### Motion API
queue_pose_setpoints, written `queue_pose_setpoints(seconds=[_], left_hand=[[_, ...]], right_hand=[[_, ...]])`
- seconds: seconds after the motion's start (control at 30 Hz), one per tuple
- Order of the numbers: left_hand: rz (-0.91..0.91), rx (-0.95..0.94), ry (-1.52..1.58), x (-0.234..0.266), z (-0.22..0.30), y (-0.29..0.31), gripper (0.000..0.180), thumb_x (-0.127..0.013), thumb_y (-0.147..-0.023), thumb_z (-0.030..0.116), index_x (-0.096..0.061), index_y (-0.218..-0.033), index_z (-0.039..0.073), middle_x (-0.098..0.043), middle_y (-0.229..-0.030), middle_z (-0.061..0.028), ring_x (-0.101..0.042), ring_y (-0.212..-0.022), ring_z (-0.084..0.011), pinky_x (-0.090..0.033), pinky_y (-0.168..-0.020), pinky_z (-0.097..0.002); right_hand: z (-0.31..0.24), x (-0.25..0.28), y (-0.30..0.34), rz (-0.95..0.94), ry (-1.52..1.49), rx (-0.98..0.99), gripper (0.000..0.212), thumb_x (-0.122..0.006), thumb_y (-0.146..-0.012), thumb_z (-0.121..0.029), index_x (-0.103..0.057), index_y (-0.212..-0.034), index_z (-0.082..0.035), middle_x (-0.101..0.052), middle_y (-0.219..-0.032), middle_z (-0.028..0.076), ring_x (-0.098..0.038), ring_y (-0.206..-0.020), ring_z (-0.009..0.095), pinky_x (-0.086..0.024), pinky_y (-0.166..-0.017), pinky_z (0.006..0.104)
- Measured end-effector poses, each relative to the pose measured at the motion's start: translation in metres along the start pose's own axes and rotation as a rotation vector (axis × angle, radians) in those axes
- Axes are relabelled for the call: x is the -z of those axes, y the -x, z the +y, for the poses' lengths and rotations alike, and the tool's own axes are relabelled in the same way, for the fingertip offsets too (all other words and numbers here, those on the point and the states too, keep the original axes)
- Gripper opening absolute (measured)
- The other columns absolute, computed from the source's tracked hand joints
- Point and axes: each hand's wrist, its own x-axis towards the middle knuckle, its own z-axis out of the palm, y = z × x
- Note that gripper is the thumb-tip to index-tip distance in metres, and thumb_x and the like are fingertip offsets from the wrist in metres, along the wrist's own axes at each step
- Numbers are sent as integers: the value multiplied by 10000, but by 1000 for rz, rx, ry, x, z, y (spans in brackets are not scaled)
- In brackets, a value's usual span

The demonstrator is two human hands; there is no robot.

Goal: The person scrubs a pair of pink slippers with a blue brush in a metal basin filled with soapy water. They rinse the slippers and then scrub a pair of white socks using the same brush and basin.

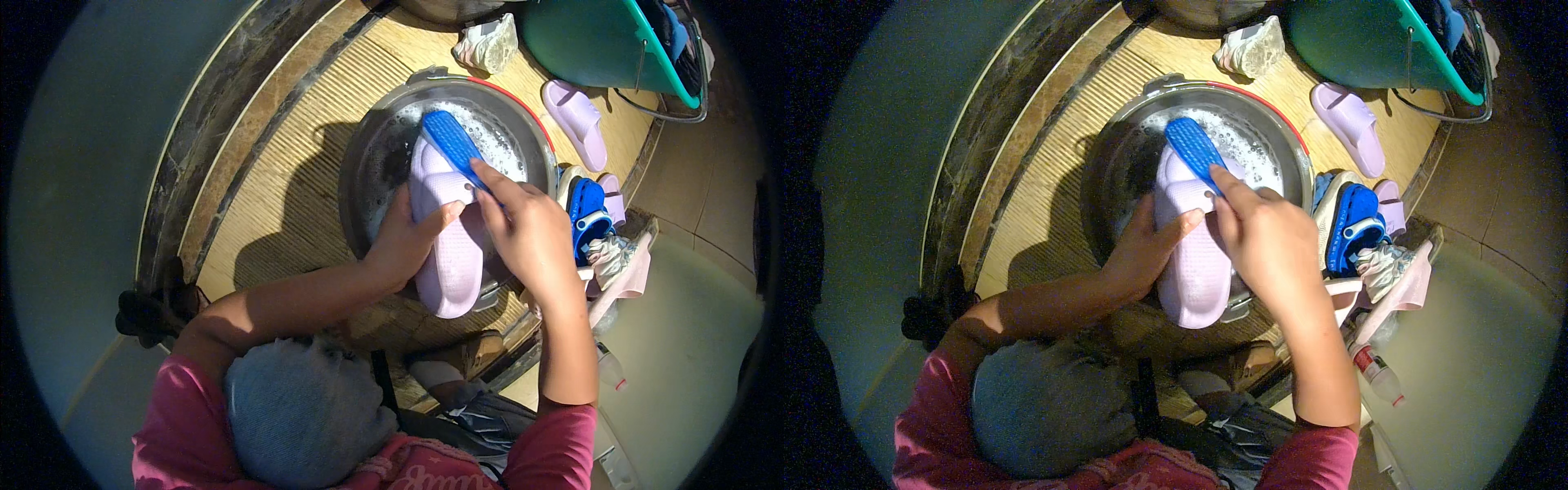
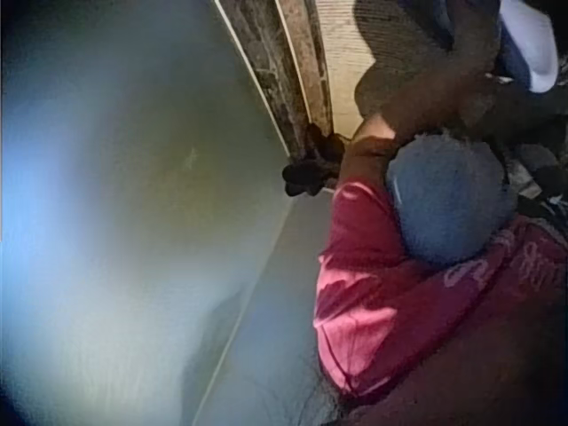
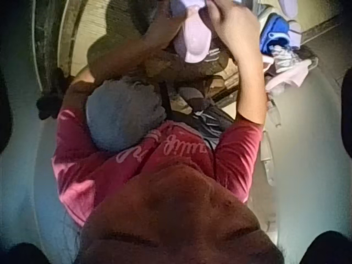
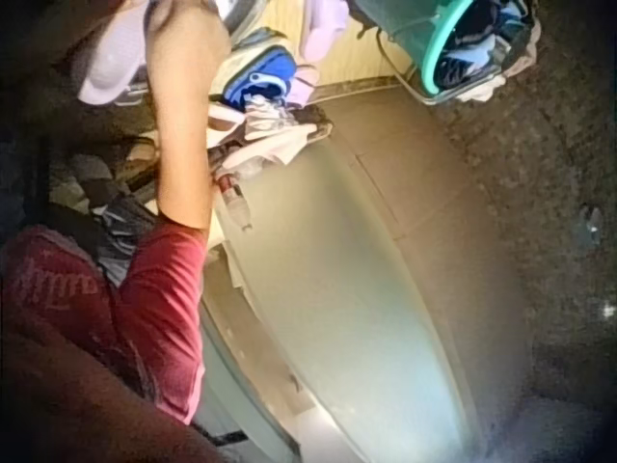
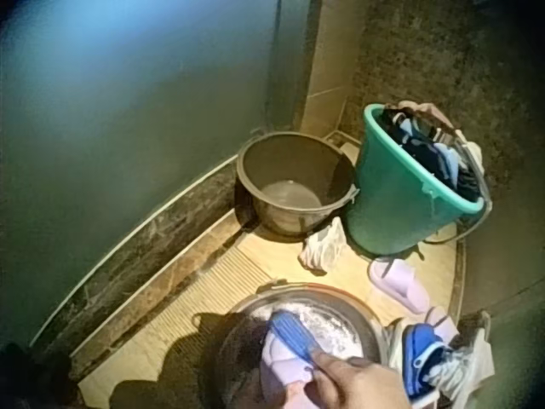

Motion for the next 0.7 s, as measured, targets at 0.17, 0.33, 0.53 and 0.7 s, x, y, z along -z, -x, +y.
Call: queue_pose_setpoints(seconds=[0.17, 0.33, 0.53, 0.7], left_hand=[[68, 3, -17, 1, -12, -5, 643, -714, -924, 352, -429, -1373, -8, -599, -1219, -149, -588, -1097, -217, -495, -955, -373], [43, 46, -1, 4, -8, -8, 712, -737, -894, 444, -434, -1359, -2, -580, -1227, -144, -578, -1103, -209, -497, -935, -357], [20, 361, 583, 14, -13, -18, 808, -674, -897, 584, -428, -1426, 25, -596, -1280, -150, -589, -1176, -271, -492, -994, -408], [-224, 345, 698, 10, 8, -6, 691, -637, -937, 541, -479, -1404, 57, -611, -1287, -131, -583, -1201, -255, -477, -1030, -441]], right_hand=[[29, 19, 32, -59, -158, -237, 295, -606, -978, -218, -677, -1236, -93, -687, -878, 253, -693, -801, 402, -538, -717, 439], [28, 3, 26, -58, -252, -354, 336, -543, -1013, -233, -618, -1275, -37, -663, -894, 312, -683, -883, 445, -539, -765, 464], [11, -42, 8, 1, -240, -282, 403, -471, -1025, -214, -528, -1347, 22, -646, -803, 346, -656, -797, 510, -525, -765, 557], [12, -44, 36, -5, -368, -284, 452, -474, -1028, -205, -445, -1423, 12, -644, -746, 318, -656, -722, 495, -511, -687, 547]])
